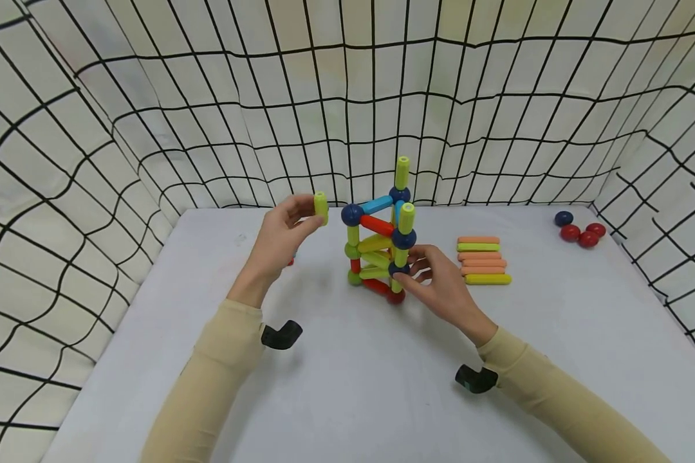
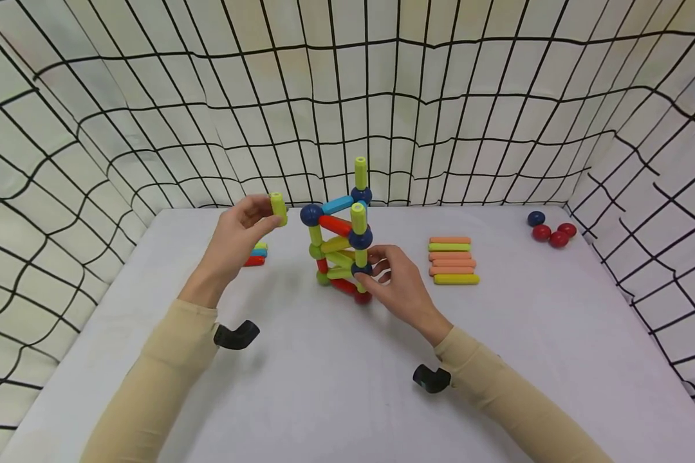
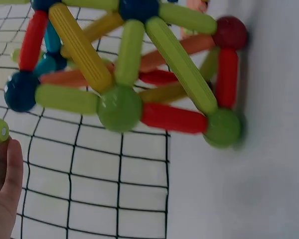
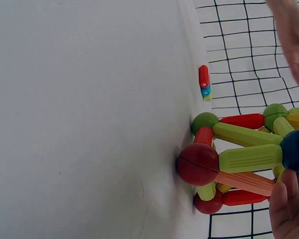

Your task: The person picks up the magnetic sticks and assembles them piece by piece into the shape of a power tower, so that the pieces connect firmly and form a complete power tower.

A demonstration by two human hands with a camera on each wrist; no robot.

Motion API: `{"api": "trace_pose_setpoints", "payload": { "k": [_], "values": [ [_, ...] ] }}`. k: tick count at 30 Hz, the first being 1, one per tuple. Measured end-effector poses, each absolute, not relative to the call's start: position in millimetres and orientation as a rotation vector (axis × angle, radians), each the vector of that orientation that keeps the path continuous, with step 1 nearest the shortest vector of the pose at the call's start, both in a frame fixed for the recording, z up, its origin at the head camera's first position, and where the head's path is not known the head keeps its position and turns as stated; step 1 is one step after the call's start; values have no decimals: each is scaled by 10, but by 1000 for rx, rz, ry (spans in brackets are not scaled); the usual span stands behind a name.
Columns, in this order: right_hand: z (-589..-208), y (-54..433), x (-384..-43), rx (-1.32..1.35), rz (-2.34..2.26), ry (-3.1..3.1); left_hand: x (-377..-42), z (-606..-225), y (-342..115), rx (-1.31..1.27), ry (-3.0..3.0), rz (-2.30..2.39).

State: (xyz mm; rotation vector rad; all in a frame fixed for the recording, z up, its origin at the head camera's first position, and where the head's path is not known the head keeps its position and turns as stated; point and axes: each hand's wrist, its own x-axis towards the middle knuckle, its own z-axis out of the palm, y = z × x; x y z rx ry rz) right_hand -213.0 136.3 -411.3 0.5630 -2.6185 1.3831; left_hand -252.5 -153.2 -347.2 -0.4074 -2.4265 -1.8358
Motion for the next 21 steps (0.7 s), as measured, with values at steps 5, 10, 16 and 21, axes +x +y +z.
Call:
{"api": "trace_pose_setpoints", "payload": {
  "k": [5,10,16,21],
  "values": [
    [-4110,1360,-2136,563,1375,-2621,-2529,-3269,-1284,-529,-2299,-1844],
    [-4104,1358,-2136,571,1381,-2619,-2562,-3242,-1190,-565,-2300,-1838],
    [-4099,1356,-2131,570,1387,-2611,-2591,-3241,-1166,-595,-2344,-1771],
    [-4102,1375,-2139,573,1381,-2617,-2598,-3269,-1174,-626,-2445,-1752]
  ]
}}
